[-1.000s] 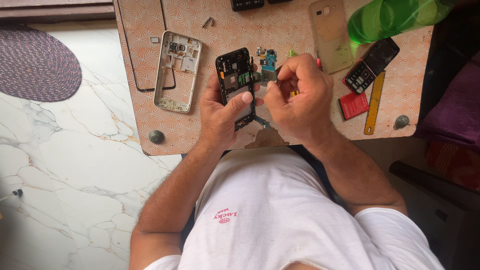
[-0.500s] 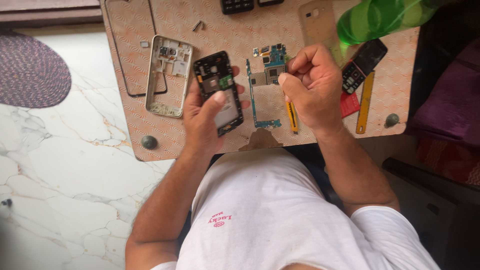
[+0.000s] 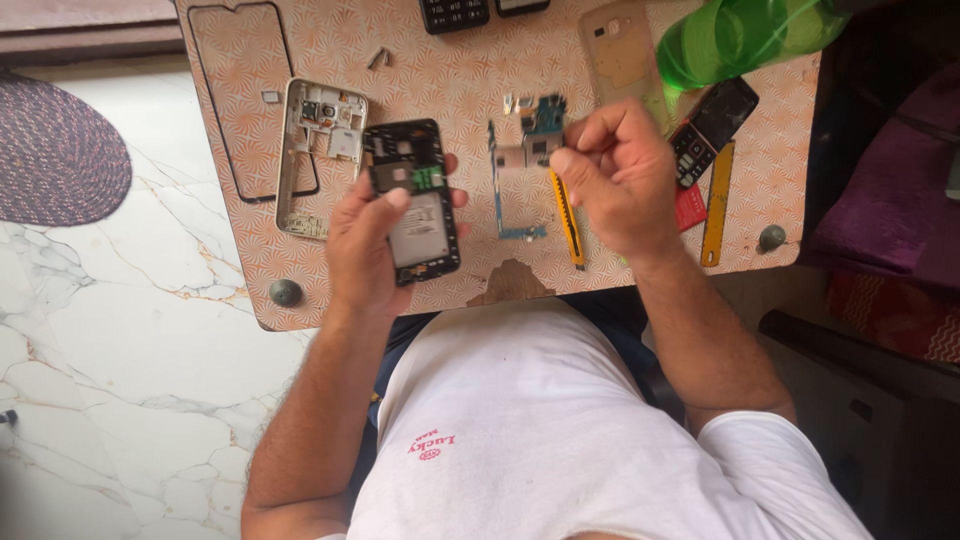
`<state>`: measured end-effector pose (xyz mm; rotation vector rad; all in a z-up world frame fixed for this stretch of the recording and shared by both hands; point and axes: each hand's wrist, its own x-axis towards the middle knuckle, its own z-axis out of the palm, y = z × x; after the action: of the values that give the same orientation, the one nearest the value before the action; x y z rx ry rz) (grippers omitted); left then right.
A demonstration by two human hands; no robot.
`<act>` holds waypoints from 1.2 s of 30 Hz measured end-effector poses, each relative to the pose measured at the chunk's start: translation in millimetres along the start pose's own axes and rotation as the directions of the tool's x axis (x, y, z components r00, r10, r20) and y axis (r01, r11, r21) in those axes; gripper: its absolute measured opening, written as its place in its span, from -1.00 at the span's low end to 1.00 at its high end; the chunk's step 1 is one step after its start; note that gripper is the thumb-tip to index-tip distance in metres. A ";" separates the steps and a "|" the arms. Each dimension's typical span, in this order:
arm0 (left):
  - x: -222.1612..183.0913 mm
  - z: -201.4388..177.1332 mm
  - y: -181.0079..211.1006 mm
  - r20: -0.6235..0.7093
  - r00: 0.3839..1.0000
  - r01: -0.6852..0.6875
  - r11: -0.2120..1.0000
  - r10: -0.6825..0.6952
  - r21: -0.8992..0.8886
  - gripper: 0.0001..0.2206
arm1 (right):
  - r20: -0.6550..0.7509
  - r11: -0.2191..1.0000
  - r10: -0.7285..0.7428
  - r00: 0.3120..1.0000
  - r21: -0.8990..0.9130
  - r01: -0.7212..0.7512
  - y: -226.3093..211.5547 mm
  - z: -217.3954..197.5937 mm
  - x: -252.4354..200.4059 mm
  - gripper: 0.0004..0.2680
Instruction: The person disassembles a mobile phone using a utility knife to pry components apart and brushes the internal parts with a toothbrush while holding the phone body by hand.
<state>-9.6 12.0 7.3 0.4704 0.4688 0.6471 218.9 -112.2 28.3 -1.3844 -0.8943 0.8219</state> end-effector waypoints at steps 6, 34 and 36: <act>-13.2 -19.3 19.9 0.140 0.987 -0.062 0.991 0.079 -0.120 -0.48 | -0.101 0.987 0.114 0.988 0.122 -0.101 7.2 -9.1 16.1 -0.83; 6.2 -35.1 -2.7 0.341 0.940 0.035 0.989 0.017 -0.145 -0.04 | 0.011 0.719 0.002 1.000 -0.695 0.006 -0.6 38.2 44.1 -0.80; 7.6 -37.3 -4.1 0.361 0.932 0.060 0.985 0.002 -0.161 -0.06 | 0.008 0.700 0.009 1.000 -0.715 -0.001 0.5 37.5 43.6 -0.79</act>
<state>-22.8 24.0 -26.6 0.4085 0.0702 0.5511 205.0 -56.4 29.1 -2.0611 -1.3014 0.4795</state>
